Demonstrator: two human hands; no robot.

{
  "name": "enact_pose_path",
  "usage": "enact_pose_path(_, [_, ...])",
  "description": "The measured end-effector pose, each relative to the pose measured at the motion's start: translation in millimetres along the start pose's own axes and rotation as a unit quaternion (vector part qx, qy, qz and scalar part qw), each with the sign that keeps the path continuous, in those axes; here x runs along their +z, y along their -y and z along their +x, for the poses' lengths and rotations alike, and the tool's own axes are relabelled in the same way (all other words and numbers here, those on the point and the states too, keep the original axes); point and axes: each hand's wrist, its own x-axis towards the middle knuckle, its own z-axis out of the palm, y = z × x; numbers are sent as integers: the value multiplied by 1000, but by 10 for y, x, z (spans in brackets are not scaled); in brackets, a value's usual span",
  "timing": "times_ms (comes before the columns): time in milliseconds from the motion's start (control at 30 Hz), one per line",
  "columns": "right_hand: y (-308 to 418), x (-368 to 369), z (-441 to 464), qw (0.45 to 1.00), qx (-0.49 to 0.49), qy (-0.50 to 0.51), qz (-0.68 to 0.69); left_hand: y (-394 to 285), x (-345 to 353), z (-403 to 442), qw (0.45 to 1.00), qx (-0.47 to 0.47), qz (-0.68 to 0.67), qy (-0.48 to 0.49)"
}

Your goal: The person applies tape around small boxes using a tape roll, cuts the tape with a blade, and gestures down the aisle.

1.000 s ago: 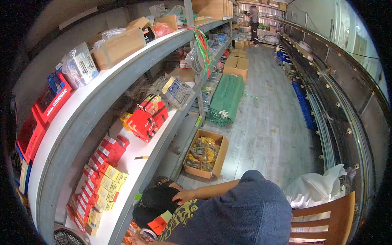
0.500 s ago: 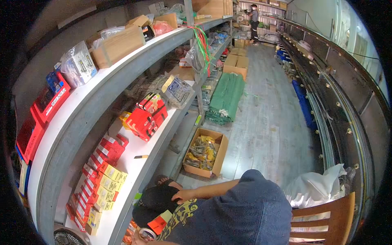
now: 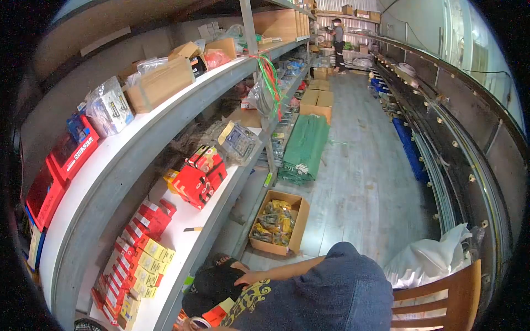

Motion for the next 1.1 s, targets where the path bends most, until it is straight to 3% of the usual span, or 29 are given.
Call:
enact_pose_path(167, [44, -65, -124, 999, 20, -15, 38, 15, -26, -44, 999, -8, 28, -33])
enact_pose_path(233, [-125, -236, -225, 998, 60, -10, -23, 39, -36, -84, 998, -12, 37, -49])
enact_pose_path(267, [-265, -533, -307, 994, 101, 24, 45, 53, -45, -105, 997, -15, 41, -57])
enact_pose_path(300, [-512, -860, -444, 990, 94, -44, -100, 73, -60, -143, 997, -18, 46, -65])
enact_pose_path(333, [-5, -1409, -644, 974, 188, -105, -74, 94, -50, -140, 996, -19, 48, -72])
enact_pose_path(367, [-325, -1830, -861, 949, 172, -210, -158, 114, -39, -150, 995, -20, 50, -78])
enact_pose_path(400, [-403, -2457, -939, 946, -4, -282, -157, 137, -18, -152, 995, -21, 52, -84])
enact_pose_path(433, [-364, -2975, -1303, 871, 289, -282, -280, 160, 7, -153, 994, -22, 53, -89])
enact_pose_path(467, [-461, -3602, -1651, 855, 177, -320, -367, 173, 31, -143, 994, -22, 55, -94])
enact_pose_path(500, [38, -4091, -1731, 780, 332, -470, -244, 180, 51, -116, 993, -22, 57, -101])
enact_pose_path(533, [167, -4618, -1930, 724, 297, -558, -277, 180, 66, -97, 992, -21, 59, -108])
enact_pose_path(567, [1079, -4811, -1976, 691, 328, -589, -260, 183, 75, -88, 991, -22, 62, -117])
enact_pose_path(600, [764, -5434, -2208, 604, 323, -637, -354, 182, 86, -71, 990, -22, 65, -124])
enact_pose_path(633, [830, -5866, -2421, 571, 290, -676, -364, 182, 86, -76, 989, -24, 70, -131])
enact_pose_path(700, [1206, -6114, -2540, 551, 320, -674, -374, 196, 95, -76, 986, -29, 79, -144])
enact_pose_path(867, [935, -7093, -3024, 496, 400, -704, -314, 240, 118, -139, 978, -44, 97, -180])
enact_pose_path(967, [341, -7761, -3372, 505, 413, -631, -419, 261, 133, -206, 974, -55, 110, -192])
enact_pose_path(1100, [420, -7616, -3416, 525, 359, -523, -568, 331, 158, -259, 967, -66, 125, -214])
